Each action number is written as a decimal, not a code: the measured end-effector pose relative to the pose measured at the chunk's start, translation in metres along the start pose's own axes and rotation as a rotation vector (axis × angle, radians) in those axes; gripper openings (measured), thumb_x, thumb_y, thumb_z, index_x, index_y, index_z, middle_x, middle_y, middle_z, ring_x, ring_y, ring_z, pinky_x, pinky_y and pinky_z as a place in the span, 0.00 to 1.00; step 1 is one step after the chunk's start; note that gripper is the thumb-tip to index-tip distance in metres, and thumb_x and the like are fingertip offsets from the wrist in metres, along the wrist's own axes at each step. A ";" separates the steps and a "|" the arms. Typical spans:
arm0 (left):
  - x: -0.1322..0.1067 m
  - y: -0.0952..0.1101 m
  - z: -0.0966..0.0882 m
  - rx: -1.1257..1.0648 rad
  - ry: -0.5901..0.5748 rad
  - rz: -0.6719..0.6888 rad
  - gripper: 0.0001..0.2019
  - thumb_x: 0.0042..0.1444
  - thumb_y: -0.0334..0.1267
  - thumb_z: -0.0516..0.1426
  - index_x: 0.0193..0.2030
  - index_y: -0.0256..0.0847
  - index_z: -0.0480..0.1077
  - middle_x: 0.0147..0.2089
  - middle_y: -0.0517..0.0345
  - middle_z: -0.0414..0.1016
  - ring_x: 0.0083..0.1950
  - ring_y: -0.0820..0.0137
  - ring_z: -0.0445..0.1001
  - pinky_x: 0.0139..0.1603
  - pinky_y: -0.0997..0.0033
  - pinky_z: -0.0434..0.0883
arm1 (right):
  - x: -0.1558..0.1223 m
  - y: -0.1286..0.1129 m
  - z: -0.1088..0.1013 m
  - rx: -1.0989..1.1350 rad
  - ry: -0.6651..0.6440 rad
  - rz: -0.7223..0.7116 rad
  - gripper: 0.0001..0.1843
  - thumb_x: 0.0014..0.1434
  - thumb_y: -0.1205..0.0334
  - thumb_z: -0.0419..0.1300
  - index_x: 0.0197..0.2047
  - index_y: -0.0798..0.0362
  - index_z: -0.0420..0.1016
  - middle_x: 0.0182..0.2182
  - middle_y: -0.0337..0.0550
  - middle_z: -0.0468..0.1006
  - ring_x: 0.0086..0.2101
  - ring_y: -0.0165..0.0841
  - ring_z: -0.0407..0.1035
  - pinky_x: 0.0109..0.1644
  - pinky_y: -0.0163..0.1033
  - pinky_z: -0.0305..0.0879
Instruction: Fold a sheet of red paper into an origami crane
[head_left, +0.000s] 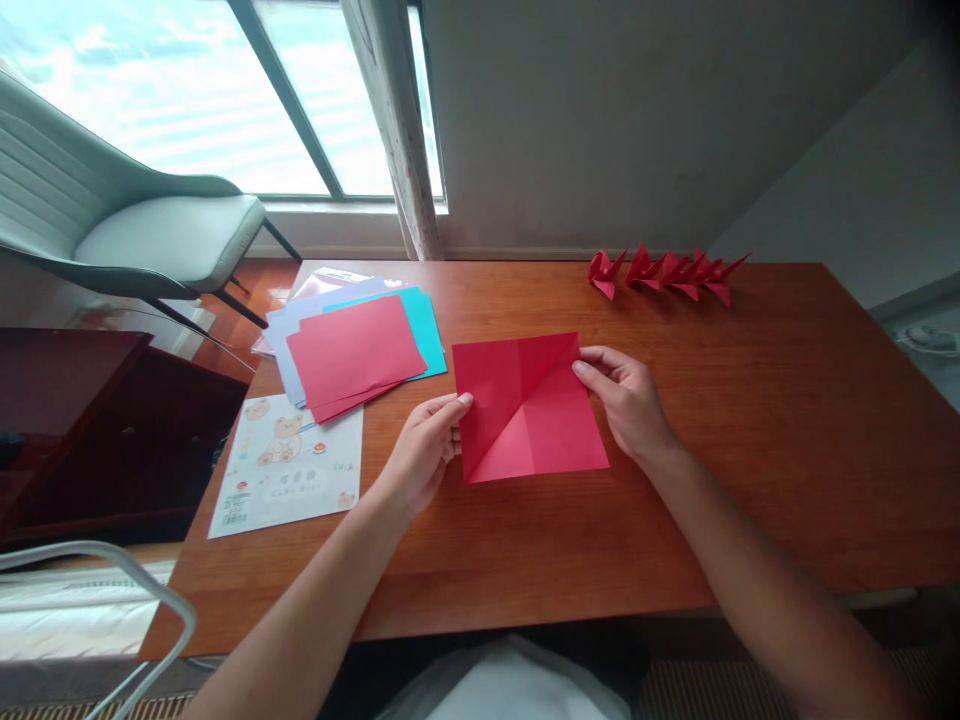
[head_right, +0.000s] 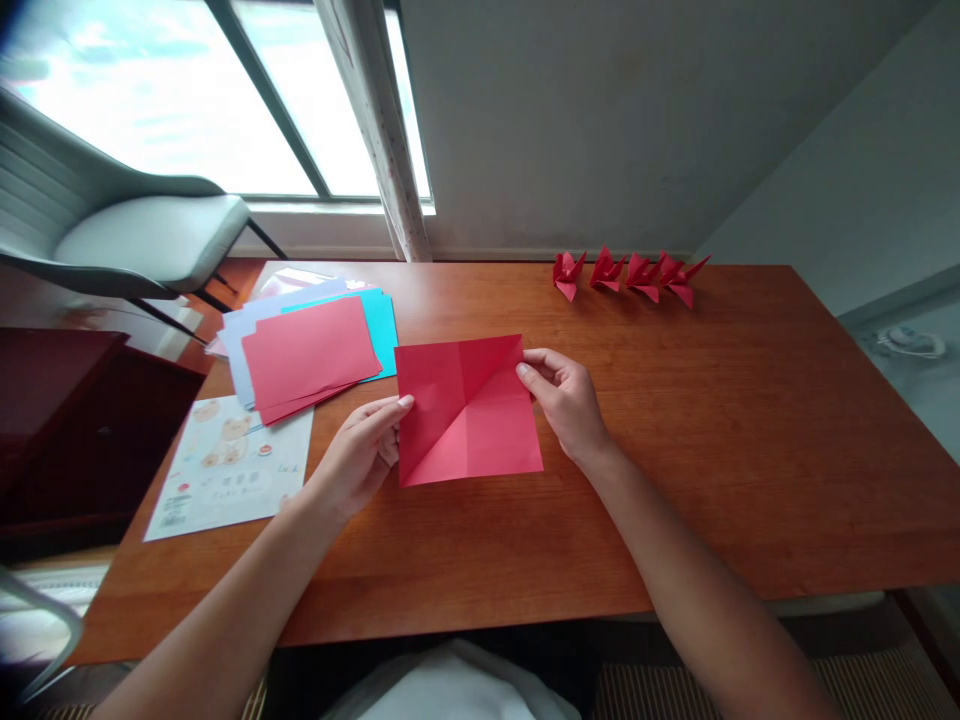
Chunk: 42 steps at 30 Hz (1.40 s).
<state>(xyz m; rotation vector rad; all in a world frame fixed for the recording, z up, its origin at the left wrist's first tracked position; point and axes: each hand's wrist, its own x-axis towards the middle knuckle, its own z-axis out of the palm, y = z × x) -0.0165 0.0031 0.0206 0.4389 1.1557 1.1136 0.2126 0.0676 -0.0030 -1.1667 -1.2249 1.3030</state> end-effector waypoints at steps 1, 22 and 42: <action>0.000 0.000 0.000 0.001 0.001 -0.001 0.21 0.43 0.44 0.72 0.21 0.40 0.63 0.17 0.69 0.59 0.19 0.81 0.55 0.19 0.82 0.56 | 0.000 0.000 0.000 -0.006 0.003 -0.003 0.08 0.58 0.56 0.67 0.41 0.47 0.82 0.33 0.37 0.82 0.32 0.32 0.73 0.36 0.37 0.68; 0.001 -0.001 -0.002 0.032 0.015 -0.010 0.20 0.44 0.45 0.71 0.22 0.39 0.64 0.19 0.69 0.60 0.20 0.80 0.56 0.21 0.81 0.55 | -0.002 -0.004 0.002 -0.027 -0.006 0.002 0.10 0.58 0.54 0.66 0.42 0.46 0.82 0.35 0.39 0.83 0.34 0.35 0.75 0.40 0.40 0.70; 0.000 0.001 -0.001 0.044 -0.006 -0.030 0.20 0.43 0.47 0.71 0.23 0.39 0.65 0.21 0.66 0.64 0.21 0.79 0.60 0.22 0.80 0.59 | -0.001 -0.001 0.001 -0.012 -0.021 0.007 0.10 0.58 0.53 0.67 0.42 0.46 0.81 0.36 0.39 0.83 0.35 0.36 0.75 0.40 0.40 0.70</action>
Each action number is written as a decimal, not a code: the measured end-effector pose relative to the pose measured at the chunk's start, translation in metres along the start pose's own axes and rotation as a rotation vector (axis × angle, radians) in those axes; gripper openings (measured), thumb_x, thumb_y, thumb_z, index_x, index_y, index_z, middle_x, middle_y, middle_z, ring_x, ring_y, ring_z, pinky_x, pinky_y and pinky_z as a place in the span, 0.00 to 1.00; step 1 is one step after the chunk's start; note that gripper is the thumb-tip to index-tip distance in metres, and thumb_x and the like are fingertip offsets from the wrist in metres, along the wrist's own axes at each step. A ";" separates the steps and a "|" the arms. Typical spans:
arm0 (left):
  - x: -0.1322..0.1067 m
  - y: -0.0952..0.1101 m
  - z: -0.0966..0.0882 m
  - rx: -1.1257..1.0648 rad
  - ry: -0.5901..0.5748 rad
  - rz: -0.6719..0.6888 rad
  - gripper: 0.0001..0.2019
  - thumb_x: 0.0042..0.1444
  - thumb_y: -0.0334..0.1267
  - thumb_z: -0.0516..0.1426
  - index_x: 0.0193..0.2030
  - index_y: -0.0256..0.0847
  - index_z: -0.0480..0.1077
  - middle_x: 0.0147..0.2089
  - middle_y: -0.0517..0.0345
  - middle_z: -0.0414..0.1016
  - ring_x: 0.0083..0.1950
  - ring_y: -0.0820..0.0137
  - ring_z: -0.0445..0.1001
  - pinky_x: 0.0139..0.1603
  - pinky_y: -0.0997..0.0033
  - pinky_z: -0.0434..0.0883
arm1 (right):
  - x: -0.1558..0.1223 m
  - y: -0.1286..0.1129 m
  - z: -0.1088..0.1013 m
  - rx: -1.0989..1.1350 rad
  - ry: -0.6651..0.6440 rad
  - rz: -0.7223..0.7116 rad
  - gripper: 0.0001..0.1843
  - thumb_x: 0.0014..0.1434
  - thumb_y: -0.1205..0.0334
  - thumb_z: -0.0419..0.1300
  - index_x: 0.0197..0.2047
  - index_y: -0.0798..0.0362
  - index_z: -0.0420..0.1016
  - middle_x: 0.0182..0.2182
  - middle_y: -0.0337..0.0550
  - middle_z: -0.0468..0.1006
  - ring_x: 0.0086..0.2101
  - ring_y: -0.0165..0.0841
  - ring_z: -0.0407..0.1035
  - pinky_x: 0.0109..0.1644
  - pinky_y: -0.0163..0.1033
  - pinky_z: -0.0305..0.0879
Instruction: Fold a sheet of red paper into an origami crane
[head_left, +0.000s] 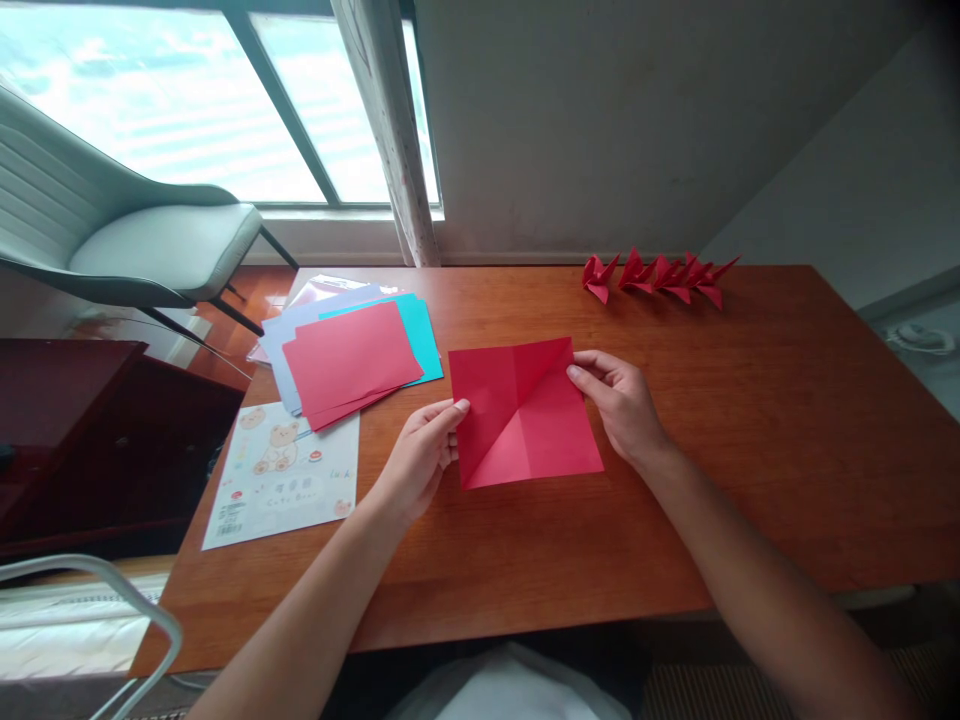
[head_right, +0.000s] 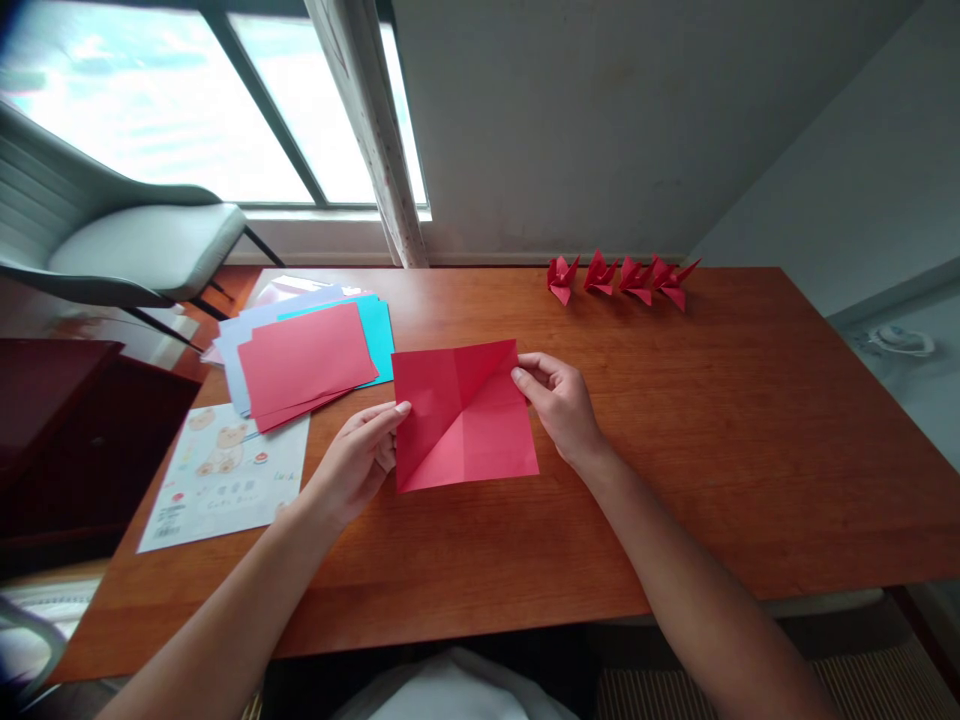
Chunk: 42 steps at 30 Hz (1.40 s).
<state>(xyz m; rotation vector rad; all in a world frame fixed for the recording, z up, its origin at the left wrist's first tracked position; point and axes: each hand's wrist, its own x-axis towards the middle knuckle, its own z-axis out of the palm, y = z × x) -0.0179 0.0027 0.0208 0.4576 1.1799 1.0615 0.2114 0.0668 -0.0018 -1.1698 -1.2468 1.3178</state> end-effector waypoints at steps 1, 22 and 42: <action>0.000 0.000 0.000 -0.001 -0.002 0.000 0.20 0.43 0.47 0.71 0.23 0.39 0.65 0.21 0.66 0.64 0.21 0.79 0.60 0.22 0.80 0.59 | 0.000 0.000 0.000 0.009 -0.004 0.002 0.10 0.58 0.53 0.67 0.42 0.46 0.81 0.36 0.39 0.83 0.35 0.35 0.75 0.40 0.40 0.70; -0.001 0.001 0.001 0.018 0.003 0.029 0.21 0.43 0.48 0.70 0.22 0.40 0.64 0.20 0.67 0.63 0.20 0.79 0.60 0.21 0.79 0.58 | -0.012 -0.011 0.004 0.194 -0.358 0.273 0.20 0.54 0.52 0.70 0.48 0.50 0.78 0.41 0.44 0.84 0.38 0.39 0.78 0.41 0.42 0.74; -0.001 0.001 0.001 0.219 -0.033 0.305 0.14 0.52 0.48 0.68 0.39 0.40 0.80 0.37 0.56 0.82 0.36 0.67 0.77 0.38 0.73 0.73 | -0.009 -0.005 0.005 0.172 -0.303 0.201 0.12 0.57 0.54 0.70 0.45 0.44 0.84 0.40 0.39 0.86 0.37 0.36 0.80 0.48 0.44 0.76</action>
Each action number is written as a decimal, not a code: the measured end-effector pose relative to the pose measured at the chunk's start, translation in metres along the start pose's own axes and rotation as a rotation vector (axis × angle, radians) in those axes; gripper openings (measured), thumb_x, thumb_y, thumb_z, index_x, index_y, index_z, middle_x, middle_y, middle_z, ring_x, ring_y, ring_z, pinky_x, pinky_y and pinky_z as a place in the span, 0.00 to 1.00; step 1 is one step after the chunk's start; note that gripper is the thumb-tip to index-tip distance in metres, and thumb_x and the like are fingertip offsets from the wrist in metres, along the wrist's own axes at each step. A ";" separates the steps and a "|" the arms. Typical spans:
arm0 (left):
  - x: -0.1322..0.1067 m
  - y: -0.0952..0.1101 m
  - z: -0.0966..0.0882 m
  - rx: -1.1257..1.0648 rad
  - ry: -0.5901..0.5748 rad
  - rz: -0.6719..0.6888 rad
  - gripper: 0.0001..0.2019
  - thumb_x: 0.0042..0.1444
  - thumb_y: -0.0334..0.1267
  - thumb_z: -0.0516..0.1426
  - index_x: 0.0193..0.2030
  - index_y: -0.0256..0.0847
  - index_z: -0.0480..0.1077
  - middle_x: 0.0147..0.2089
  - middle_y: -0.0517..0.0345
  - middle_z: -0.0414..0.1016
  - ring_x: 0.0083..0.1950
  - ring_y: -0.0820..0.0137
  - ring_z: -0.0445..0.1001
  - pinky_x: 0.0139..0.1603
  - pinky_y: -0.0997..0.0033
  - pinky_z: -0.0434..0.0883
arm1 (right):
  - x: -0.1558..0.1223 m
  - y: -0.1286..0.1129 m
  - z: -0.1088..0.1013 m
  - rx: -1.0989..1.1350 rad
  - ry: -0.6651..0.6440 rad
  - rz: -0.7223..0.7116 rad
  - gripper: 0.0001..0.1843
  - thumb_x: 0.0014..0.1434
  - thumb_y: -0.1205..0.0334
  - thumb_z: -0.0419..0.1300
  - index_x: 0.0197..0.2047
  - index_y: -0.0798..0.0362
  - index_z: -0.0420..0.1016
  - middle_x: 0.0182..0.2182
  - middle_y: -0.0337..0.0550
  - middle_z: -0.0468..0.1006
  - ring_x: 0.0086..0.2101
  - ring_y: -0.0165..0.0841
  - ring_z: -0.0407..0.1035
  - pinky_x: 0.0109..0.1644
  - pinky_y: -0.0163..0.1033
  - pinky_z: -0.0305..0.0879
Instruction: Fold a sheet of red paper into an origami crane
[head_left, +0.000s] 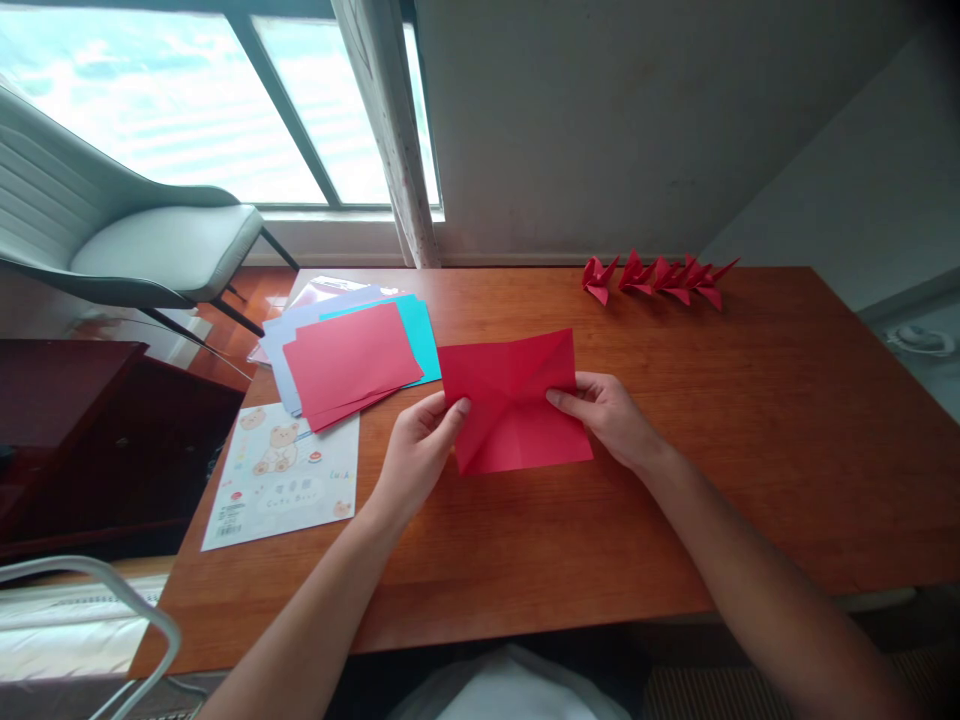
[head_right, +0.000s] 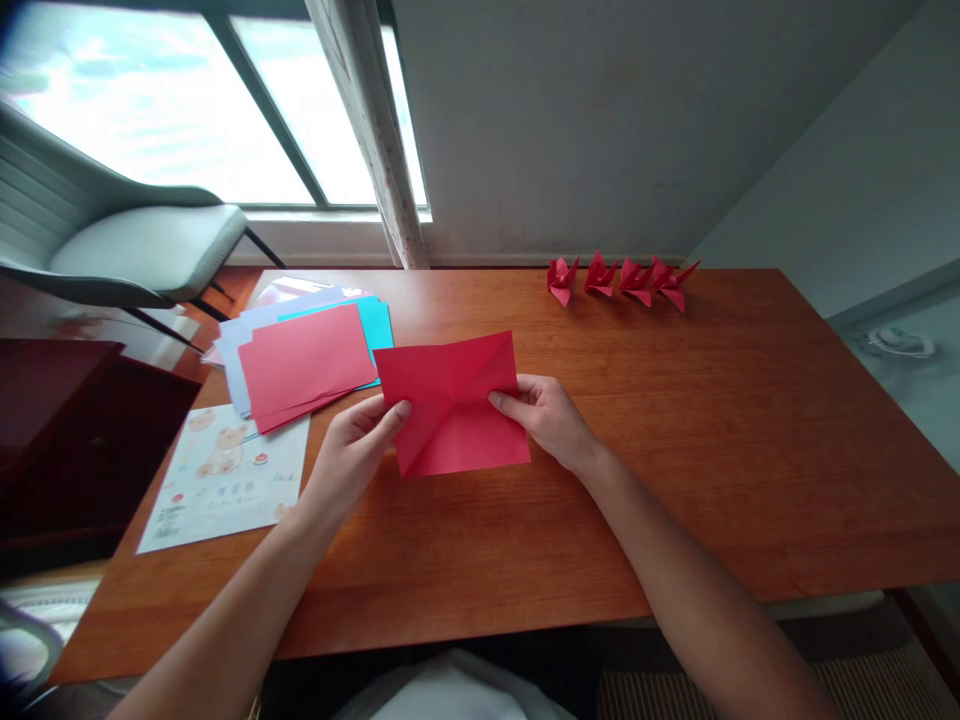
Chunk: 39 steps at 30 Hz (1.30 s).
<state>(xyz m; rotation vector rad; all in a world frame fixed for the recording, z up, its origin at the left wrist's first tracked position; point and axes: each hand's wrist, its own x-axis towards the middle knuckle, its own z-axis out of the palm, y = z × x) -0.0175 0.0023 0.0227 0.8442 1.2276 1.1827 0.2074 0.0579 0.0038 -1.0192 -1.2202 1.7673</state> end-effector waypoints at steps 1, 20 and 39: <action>0.000 0.000 0.001 0.027 -0.004 0.034 0.14 0.51 0.46 0.68 0.40 0.40 0.81 0.39 0.55 0.82 0.40 0.65 0.78 0.42 0.72 0.73 | 0.000 0.000 0.000 -0.008 0.010 -0.002 0.12 0.56 0.54 0.70 0.45 0.44 0.84 0.40 0.39 0.86 0.38 0.36 0.80 0.48 0.44 0.76; 0.002 0.000 -0.003 -0.272 -0.018 -0.217 0.13 0.49 0.45 0.70 0.28 0.39 0.75 0.23 0.64 0.72 0.21 0.78 0.67 0.24 0.80 0.67 | -0.003 -0.007 0.000 0.035 0.020 0.089 0.11 0.58 0.51 0.68 0.39 0.48 0.84 0.31 0.39 0.82 0.28 0.30 0.73 0.31 0.33 0.69; -0.001 -0.004 -0.002 -0.452 -0.078 -0.351 0.11 0.51 0.40 0.69 0.29 0.38 0.73 0.22 0.64 0.73 0.21 0.75 0.71 0.20 0.78 0.67 | -0.001 0.003 0.006 0.322 -0.087 0.241 0.08 0.54 0.58 0.71 0.35 0.53 0.81 0.29 0.40 0.81 0.28 0.29 0.74 0.34 0.32 0.72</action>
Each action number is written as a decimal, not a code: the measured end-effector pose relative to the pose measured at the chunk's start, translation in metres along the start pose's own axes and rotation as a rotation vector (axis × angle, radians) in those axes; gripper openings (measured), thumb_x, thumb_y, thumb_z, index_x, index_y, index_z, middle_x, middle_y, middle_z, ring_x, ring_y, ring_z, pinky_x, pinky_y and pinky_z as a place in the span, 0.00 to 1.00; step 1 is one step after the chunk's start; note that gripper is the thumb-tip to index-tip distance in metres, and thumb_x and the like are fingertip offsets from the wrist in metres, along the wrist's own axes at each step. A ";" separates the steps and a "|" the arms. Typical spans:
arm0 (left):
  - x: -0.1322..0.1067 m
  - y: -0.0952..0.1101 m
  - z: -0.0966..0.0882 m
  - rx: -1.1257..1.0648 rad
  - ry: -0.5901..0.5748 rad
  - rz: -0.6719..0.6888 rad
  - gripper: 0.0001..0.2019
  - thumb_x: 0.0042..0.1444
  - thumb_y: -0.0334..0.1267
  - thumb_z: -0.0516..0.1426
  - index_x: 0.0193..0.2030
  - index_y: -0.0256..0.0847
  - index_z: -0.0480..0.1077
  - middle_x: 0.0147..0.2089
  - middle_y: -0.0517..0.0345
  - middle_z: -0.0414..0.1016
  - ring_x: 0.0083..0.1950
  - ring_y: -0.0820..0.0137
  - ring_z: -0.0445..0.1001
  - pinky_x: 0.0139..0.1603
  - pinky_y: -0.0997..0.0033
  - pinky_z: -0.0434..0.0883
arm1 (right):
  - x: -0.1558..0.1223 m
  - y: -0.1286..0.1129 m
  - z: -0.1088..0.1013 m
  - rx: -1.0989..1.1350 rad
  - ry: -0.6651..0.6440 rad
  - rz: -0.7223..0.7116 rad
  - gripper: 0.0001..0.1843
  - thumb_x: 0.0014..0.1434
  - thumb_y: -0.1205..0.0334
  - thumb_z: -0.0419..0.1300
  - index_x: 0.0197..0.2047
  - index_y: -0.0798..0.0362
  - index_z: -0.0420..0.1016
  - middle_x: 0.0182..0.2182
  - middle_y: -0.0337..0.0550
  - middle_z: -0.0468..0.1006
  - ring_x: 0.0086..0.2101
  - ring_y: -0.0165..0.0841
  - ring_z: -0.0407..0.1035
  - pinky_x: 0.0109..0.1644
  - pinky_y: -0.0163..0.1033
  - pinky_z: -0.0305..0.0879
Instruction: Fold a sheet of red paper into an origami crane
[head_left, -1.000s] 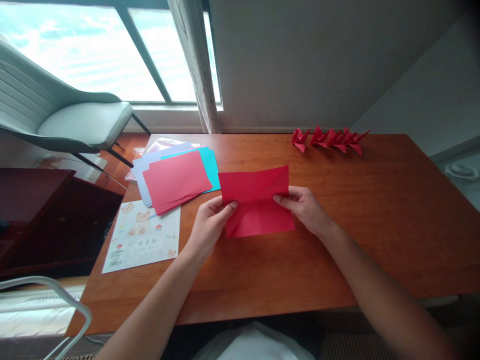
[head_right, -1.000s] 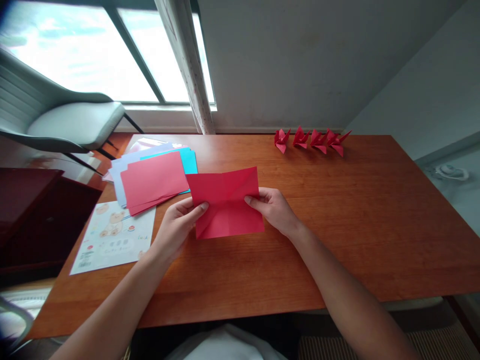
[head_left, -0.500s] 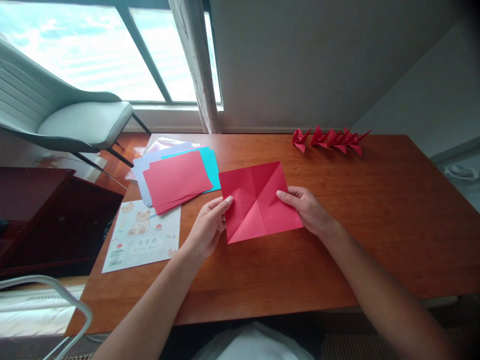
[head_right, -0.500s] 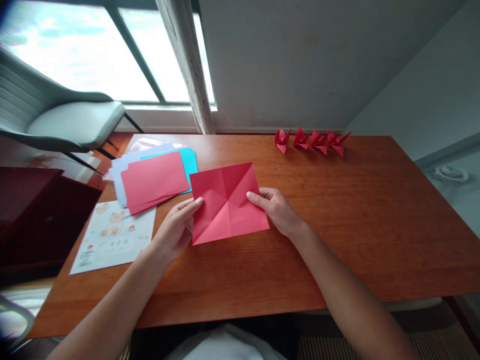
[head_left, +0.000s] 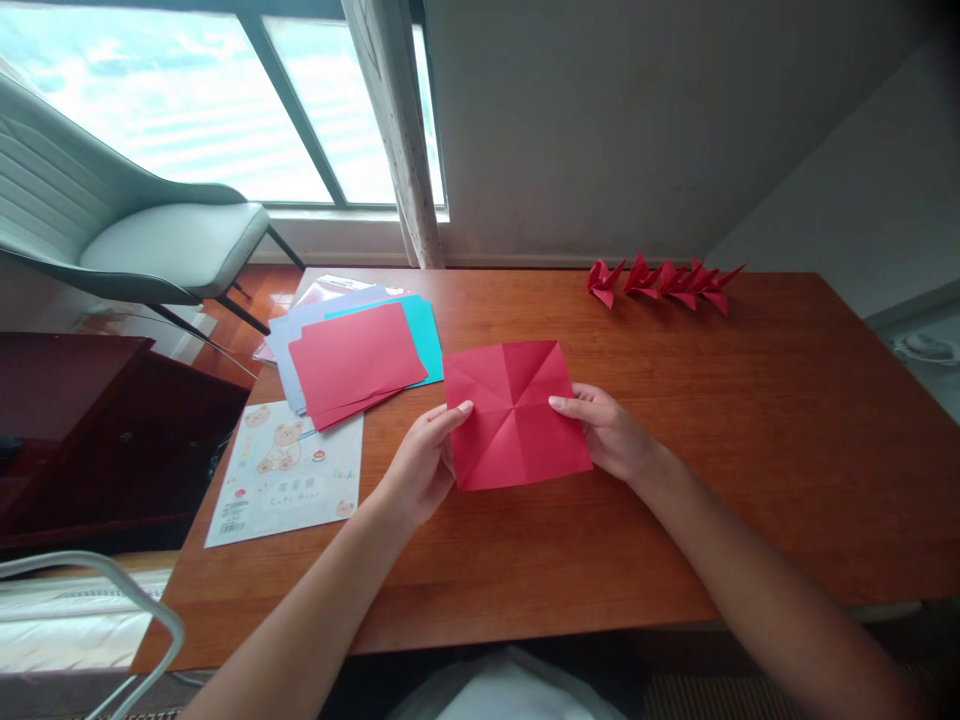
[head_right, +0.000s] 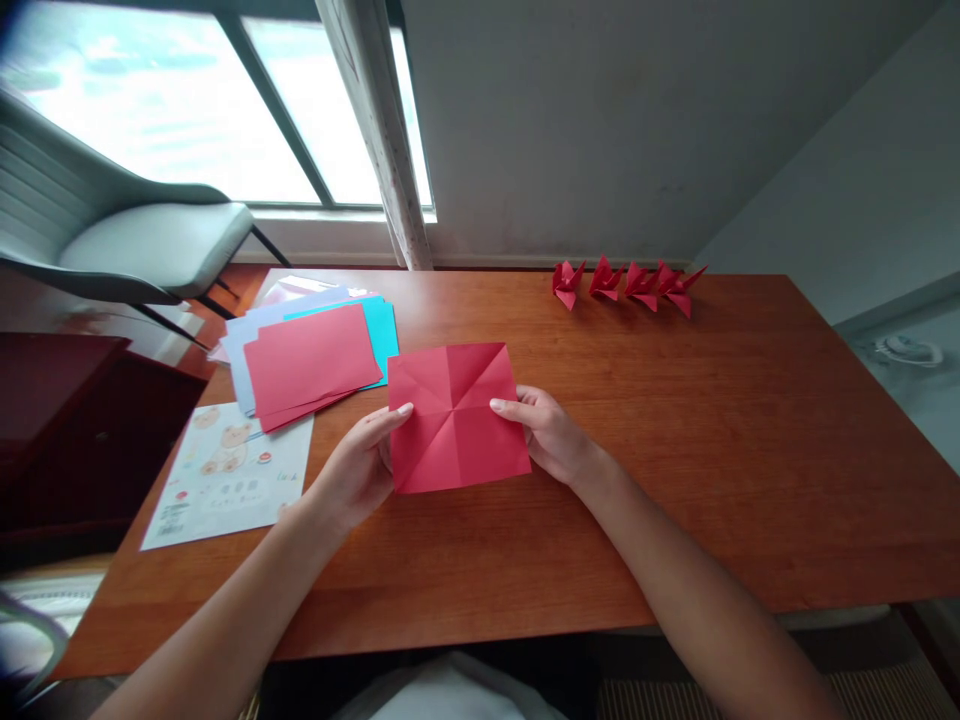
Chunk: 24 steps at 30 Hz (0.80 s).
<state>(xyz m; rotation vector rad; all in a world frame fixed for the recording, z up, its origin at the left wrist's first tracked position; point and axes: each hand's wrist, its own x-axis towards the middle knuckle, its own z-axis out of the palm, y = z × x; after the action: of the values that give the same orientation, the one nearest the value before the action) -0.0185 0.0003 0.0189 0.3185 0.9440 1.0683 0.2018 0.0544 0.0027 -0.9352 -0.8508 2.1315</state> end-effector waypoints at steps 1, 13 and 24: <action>0.000 0.000 0.000 0.008 0.002 0.011 0.11 0.51 0.40 0.69 0.28 0.38 0.72 0.21 0.64 0.72 0.21 0.75 0.70 0.20 0.78 0.67 | 0.000 0.000 0.000 -0.007 -0.006 -0.005 0.08 0.54 0.58 0.70 0.36 0.53 0.81 0.29 0.41 0.82 0.28 0.29 0.74 0.34 0.32 0.72; -0.001 0.003 0.002 0.089 0.065 0.039 0.12 0.49 0.41 0.70 0.34 0.38 0.75 0.28 0.59 0.79 0.25 0.73 0.75 0.25 0.76 0.73 | 0.000 -0.004 -0.002 -0.097 -0.021 -0.076 0.09 0.58 0.56 0.68 0.41 0.51 0.82 0.33 0.40 0.83 0.30 0.30 0.75 0.36 0.33 0.72; -0.002 0.005 0.003 0.145 0.016 0.067 0.18 0.49 0.43 0.70 0.45 0.39 0.78 0.39 0.51 0.84 0.33 0.65 0.82 0.32 0.71 0.75 | 0.003 -0.005 -0.004 -0.167 0.089 -0.140 0.12 0.54 0.54 0.71 0.41 0.48 0.82 0.36 0.40 0.84 0.34 0.32 0.76 0.42 0.36 0.73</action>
<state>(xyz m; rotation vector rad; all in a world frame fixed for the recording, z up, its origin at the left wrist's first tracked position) -0.0193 0.0017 0.0247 0.4645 1.0333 1.0671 0.2049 0.0609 0.0036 -1.0155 -1.0301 1.9081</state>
